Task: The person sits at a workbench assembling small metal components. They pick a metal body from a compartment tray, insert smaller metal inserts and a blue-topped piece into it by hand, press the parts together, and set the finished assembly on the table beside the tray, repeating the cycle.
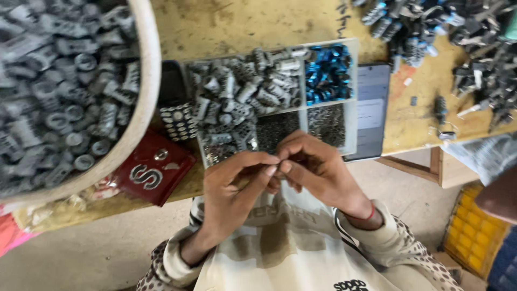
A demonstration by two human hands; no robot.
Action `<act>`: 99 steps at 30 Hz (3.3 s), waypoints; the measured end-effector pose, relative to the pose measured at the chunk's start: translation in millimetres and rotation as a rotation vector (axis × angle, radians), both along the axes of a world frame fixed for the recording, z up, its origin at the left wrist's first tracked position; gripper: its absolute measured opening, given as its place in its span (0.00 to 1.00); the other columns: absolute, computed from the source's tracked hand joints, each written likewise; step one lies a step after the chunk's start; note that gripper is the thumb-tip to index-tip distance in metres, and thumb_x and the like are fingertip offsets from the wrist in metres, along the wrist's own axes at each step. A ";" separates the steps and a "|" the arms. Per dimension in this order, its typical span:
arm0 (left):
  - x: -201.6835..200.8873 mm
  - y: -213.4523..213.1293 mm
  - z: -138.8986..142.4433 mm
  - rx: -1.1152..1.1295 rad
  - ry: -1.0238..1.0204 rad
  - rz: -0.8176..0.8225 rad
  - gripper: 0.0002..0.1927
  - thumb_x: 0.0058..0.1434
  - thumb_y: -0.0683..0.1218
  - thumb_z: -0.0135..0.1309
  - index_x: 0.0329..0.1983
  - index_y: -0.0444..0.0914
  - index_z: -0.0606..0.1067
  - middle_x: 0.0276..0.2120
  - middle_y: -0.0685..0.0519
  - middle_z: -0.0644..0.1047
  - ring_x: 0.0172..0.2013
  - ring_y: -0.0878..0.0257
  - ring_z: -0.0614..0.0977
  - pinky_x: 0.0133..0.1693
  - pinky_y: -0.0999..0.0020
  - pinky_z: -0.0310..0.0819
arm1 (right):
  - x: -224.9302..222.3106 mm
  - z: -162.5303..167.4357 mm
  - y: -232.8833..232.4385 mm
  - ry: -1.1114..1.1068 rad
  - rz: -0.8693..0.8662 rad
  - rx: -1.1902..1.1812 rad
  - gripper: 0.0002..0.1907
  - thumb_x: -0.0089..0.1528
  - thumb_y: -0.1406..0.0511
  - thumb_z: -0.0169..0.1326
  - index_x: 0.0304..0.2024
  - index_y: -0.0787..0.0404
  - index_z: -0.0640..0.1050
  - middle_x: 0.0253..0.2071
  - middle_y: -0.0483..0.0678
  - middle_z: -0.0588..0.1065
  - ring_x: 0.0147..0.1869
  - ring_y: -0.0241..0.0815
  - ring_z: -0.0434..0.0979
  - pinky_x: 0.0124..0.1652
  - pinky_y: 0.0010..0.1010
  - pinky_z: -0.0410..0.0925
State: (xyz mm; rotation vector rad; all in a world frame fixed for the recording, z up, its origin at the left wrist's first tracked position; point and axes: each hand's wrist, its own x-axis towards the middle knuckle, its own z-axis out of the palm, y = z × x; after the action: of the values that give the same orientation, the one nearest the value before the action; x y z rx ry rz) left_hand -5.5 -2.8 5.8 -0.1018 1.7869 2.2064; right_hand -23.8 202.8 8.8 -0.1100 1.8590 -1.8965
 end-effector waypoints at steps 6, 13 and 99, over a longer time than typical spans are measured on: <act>2.9 3.7 3.4 -0.294 0.193 -0.023 0.05 0.65 0.36 0.59 0.44 0.31 0.78 0.37 0.51 0.82 0.33 0.67 0.87 0.32 0.77 0.85 | 3.8 10.4 -0.4 0.474 0.006 0.272 0.14 0.66 0.68 0.60 0.51 0.60 0.70 0.51 0.49 0.71 0.47 0.32 0.75 0.40 0.24 0.72; 5.3 -3.2 1.5 -0.165 0.069 -0.139 0.05 0.65 0.34 0.57 0.44 0.30 0.78 0.38 0.49 0.81 0.31 0.68 0.86 0.32 0.77 0.83 | -0.3 13.6 12.3 -0.317 0.018 -0.048 0.14 0.66 0.68 0.55 0.53 0.61 0.70 0.42 0.48 0.76 0.37 0.32 0.78 0.32 0.25 0.74; 13.4 5.3 3.5 0.097 0.027 -0.135 0.06 0.69 0.37 0.56 0.47 0.29 0.77 0.43 0.49 0.79 0.35 0.68 0.83 0.34 0.76 0.83 | 44.6 0.9 2.8 0.816 -0.112 0.581 0.14 0.58 0.75 0.65 0.45 0.61 0.80 0.44 0.50 0.78 0.42 0.42 0.81 0.40 0.29 0.73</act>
State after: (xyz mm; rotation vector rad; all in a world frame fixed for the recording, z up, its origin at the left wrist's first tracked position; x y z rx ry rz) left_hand 7.9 2.5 9.2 0.0687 1.6452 2.2030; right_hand 20.7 205.6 9.7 -0.6732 2.9292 -1.3760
